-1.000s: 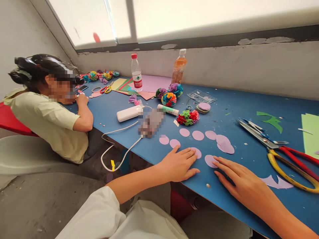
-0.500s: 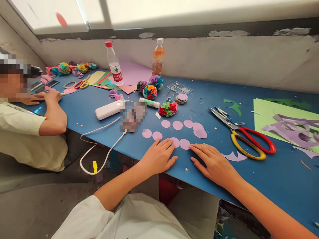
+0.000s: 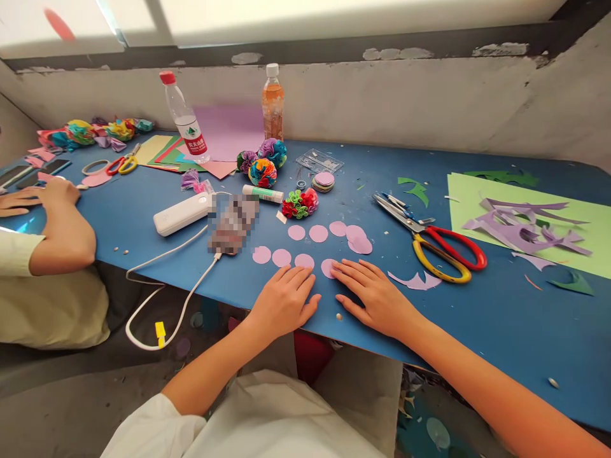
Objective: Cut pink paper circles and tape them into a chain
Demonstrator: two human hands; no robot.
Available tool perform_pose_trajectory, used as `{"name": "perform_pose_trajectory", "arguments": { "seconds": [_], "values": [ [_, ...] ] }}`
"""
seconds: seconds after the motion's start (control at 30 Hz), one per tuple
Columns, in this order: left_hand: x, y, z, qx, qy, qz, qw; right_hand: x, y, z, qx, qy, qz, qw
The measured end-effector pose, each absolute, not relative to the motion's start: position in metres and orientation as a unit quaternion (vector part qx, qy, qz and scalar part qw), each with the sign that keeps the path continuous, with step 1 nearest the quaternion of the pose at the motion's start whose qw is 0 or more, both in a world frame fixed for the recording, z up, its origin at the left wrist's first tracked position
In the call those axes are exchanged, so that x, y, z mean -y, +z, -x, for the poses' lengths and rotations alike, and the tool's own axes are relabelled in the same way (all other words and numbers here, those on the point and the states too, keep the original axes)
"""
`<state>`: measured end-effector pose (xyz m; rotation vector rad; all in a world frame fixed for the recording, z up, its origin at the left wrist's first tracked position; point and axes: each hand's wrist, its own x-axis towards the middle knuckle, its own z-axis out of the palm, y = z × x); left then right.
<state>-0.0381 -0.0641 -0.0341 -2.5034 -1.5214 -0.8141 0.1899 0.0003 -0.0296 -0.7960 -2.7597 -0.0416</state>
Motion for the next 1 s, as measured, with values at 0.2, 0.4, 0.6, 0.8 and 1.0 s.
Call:
{"name": "perform_pose_trajectory", "arguments": {
  "seconds": [0.2,0.4,0.6,0.8,1.0],
  "values": [
    [0.0636,-0.0330,0.0370,0.496,-0.272,0.823,0.045,-0.0039,-0.0273,-0.1847,0.960,-0.003,0.256,0.114],
    [0.0632,-0.0333,0.0371,0.510,-0.253,0.822,0.022,-0.0044,-0.0291,-0.1830,0.955,0.026,0.266,0.126],
    [0.0629,-0.0341,0.0360,0.525,-0.251,0.813,0.024,-0.0036,-0.0290,-0.1832,0.957,0.023,0.265,0.114],
    [0.0636,-0.0336,0.0383,0.526,-0.260,0.809,0.025,-0.0054,-0.0294,-0.1822,0.959,0.046,0.261,0.097],
    [0.0631,-0.0320,0.0371,0.510,-0.280,0.812,0.049,-0.0063,-0.0291,-0.1805,0.964,0.046,0.252,0.075]
  ]
}}
